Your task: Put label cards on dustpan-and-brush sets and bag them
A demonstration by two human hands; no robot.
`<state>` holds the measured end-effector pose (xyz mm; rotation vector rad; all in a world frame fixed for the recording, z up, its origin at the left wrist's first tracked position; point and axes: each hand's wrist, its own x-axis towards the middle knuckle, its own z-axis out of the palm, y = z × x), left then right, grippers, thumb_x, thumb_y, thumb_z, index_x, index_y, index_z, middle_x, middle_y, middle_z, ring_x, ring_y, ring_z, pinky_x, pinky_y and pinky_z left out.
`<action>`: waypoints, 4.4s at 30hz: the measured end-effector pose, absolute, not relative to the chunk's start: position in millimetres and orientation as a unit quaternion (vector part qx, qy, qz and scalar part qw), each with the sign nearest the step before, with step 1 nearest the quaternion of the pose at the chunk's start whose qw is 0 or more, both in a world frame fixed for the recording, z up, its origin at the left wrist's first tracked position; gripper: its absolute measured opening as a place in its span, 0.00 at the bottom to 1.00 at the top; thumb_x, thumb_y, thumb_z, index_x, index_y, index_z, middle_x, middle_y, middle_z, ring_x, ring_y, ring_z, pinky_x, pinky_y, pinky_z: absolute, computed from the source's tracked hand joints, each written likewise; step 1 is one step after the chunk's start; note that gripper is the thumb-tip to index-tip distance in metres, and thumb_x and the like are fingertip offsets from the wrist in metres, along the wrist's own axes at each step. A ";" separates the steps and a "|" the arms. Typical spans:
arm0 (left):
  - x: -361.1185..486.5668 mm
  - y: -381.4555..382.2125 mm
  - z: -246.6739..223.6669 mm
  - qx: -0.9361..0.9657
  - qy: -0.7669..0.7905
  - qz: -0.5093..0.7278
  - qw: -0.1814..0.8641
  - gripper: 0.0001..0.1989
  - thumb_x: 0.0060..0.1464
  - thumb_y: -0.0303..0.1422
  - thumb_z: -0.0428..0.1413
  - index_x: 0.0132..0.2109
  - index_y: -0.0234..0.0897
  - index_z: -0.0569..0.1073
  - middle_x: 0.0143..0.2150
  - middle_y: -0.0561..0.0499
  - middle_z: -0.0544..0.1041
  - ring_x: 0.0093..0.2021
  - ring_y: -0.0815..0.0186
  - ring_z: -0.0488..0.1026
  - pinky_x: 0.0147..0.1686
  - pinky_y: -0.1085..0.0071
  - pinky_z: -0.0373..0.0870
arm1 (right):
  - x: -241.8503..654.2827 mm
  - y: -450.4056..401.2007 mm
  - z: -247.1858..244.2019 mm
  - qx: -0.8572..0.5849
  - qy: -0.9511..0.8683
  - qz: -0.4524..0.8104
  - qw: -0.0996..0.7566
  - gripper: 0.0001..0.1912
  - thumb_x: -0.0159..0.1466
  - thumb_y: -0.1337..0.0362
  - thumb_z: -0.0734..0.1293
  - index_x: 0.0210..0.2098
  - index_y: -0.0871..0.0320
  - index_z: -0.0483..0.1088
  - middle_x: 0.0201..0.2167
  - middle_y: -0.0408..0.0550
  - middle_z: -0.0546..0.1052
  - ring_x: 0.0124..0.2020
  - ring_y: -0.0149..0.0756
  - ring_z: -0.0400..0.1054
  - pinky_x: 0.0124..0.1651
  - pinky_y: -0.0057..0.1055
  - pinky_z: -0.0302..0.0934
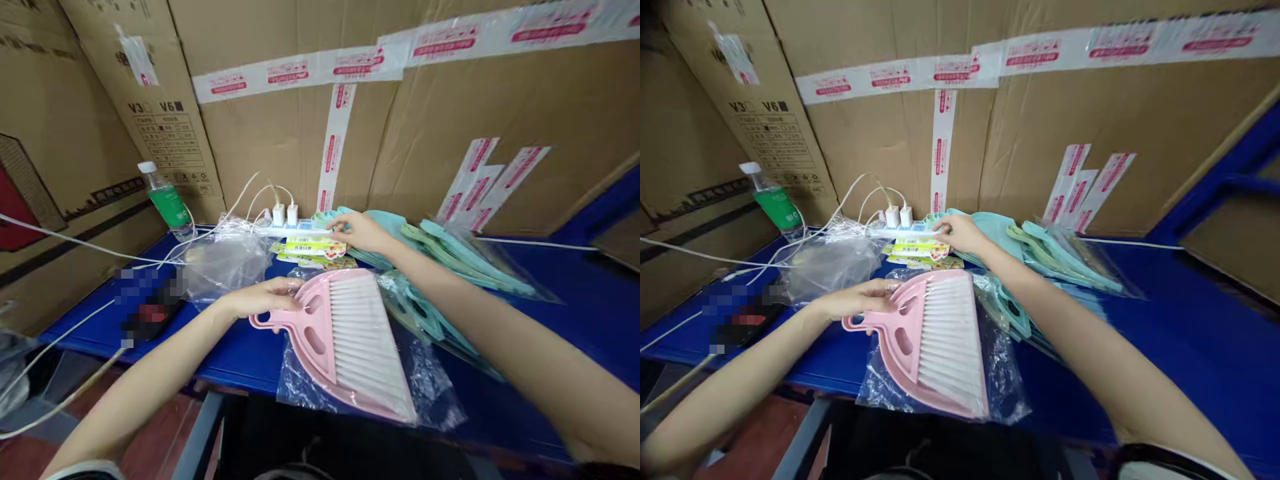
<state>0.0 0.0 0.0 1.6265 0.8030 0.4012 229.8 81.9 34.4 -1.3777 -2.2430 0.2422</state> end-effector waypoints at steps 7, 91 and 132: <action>-4.5 -2.1 15.6 0.683 0.362 0.238 0.588 0.17 0.44 0.32 0.60 0.44 0.34 0.77 0.36 0.53 0.78 0.34 0.69 0.71 0.33 0.76 0.68 | 264.7 39.0 60.7 -0.479 -0.793 0.097 0.362 0.07 0.62 0.62 0.63 0.34 0.57 0.72 0.30 0.47 0.77 0.28 0.37 0.72 0.36 0.36 0.66; -16.6 3.1 14.1 0.904 0.329 0.246 0.118 0.23 0.64 0.44 0.50 0.60 0.36 0.67 0.57 0.39 0.75 0.53 0.56 0.74 0.53 0.56 0.70 | 272.6 -17.1 12.2 -0.458 -0.590 0.534 0.397 0.29 0.61 0.54 0.66 0.59 0.51 0.58 0.46 0.53 0.78 0.45 0.44 0.75 0.47 0.45 0.71; -17.4 6.2 7.0 0.795 0.499 0.305 -0.163 0.23 0.65 0.46 0.46 0.55 0.32 0.71 0.45 0.41 0.81 0.37 0.58 0.80 0.41 0.63 0.76 | 312.3 -46.4 36.0 -0.631 -0.681 -0.316 0.196 0.26 0.69 0.58 0.49 0.28 0.59 0.72 0.29 0.54 0.69 0.31 0.43 0.67 0.19 0.30 0.50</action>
